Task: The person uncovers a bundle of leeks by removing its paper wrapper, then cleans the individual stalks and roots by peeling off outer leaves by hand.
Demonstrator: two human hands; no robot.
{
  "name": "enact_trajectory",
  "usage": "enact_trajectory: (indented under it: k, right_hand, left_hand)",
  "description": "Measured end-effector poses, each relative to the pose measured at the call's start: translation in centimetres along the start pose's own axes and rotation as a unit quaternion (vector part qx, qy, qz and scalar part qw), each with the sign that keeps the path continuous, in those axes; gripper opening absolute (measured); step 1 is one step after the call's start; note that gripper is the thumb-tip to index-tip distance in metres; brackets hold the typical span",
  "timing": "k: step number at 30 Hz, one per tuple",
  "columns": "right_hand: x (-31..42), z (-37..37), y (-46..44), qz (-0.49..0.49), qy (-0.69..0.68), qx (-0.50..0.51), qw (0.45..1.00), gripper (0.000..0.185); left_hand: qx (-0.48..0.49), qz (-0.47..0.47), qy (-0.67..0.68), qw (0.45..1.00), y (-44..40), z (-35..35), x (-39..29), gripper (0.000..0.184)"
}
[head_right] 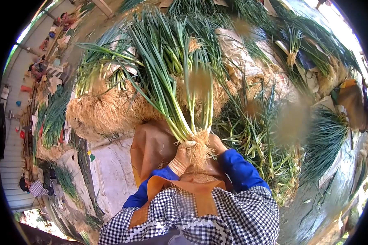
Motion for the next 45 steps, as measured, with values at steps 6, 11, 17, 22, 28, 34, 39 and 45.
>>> enact_trajectory:
  k: [6,11,17,22,28,34,39,45]
  right_hand:
    - [-4.4,7.6,6.8,-0.263,0.376,0.211,0.863,0.05]
    - [3.9,11.9,-4.3,-0.239,0.03,-0.179,0.954,0.039]
    - [6.5,7.6,-6.3,-0.049,0.351,-0.052,0.934,0.033]
    - [8.6,10.7,-0.7,-0.285,-0.184,0.061,0.939,0.039]
    - [3.1,11.1,-4.1,-0.327,0.016,-0.092,0.94,0.05]
    - [4.6,8.3,-7.6,-0.235,0.337,-0.013,0.912,0.041]
    - [4.0,6.8,-4.9,-0.004,0.492,-0.004,0.871,0.031]
    - [6.6,12.3,3.7,-0.34,-0.165,-0.007,0.926,0.036]
  left_hand:
    - [0.018,-0.01,-0.016,1.0,-0.5,0.8,-0.4,0.035]
    - [-0.021,-0.029,-0.093,0.995,-0.2,-0.3,0.5,0.031]
    - [-0.091,-0.121,-0.191,0.97,-1.1,0.9,0.4,0.032]
    - [-0.102,-0.06,-0.135,0.984,-1.2,1.8,0.9,0.038]
    - [-0.098,-0.057,-0.166,0.98,-1.3,1.1,1.1,0.034]
    - [-0.067,-0.133,-0.207,0.967,-1.3,1.0,0.8,0.032]
    - [-0.072,-0.126,-0.209,0.967,-1.3,0.9,0.8,0.033]
    - [-0.075,-0.087,-0.193,0.975,-1.4,1.4,0.8,0.038]
Point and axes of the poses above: each hand's wrist, its own y-axis away from the middle knuckle, its own z-axis out of the back of the hand, x = y × z, the point moved 6 cm from there along -y, towards the middle knuckle, and after that the axes turned 12 degrees about -x, right-handed, at the moved point
